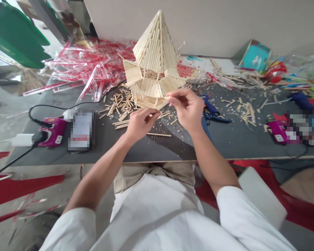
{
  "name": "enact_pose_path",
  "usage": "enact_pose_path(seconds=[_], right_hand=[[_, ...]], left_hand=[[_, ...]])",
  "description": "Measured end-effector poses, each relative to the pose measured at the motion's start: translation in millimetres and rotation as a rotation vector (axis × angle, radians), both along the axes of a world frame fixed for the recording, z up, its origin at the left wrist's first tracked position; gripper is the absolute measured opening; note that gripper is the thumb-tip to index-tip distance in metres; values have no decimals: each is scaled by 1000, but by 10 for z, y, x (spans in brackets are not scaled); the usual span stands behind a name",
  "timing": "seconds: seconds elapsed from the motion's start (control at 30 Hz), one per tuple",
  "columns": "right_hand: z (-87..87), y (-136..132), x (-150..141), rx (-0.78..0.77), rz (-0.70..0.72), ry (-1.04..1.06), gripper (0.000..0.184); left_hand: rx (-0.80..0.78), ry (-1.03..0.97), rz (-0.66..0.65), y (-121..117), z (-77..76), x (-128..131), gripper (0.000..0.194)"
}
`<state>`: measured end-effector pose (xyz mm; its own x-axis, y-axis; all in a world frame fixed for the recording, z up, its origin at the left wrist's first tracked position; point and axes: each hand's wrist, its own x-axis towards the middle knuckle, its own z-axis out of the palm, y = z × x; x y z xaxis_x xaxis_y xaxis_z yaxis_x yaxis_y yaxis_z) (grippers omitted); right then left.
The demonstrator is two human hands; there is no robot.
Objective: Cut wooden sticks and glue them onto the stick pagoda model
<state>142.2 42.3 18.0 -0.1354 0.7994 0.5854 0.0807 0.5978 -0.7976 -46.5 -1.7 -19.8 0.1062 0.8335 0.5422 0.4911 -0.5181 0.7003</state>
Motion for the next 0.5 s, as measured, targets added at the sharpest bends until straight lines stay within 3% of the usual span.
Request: enact_pose_path(seconds=[0.1, 0.2, 0.5], right_hand=[[130, 62, 42, 186, -128, -194, 20], [128, 106, 27, 311, -165, -318, 19], [-113, 178, -61, 262, -250, -350, 30]], left_hand=[[22, 179, 4, 0, -42, 14, 19], [-29, 228, 10, 14, -83, 15, 18], [-96, 282, -33, 20, -51, -10, 20]])
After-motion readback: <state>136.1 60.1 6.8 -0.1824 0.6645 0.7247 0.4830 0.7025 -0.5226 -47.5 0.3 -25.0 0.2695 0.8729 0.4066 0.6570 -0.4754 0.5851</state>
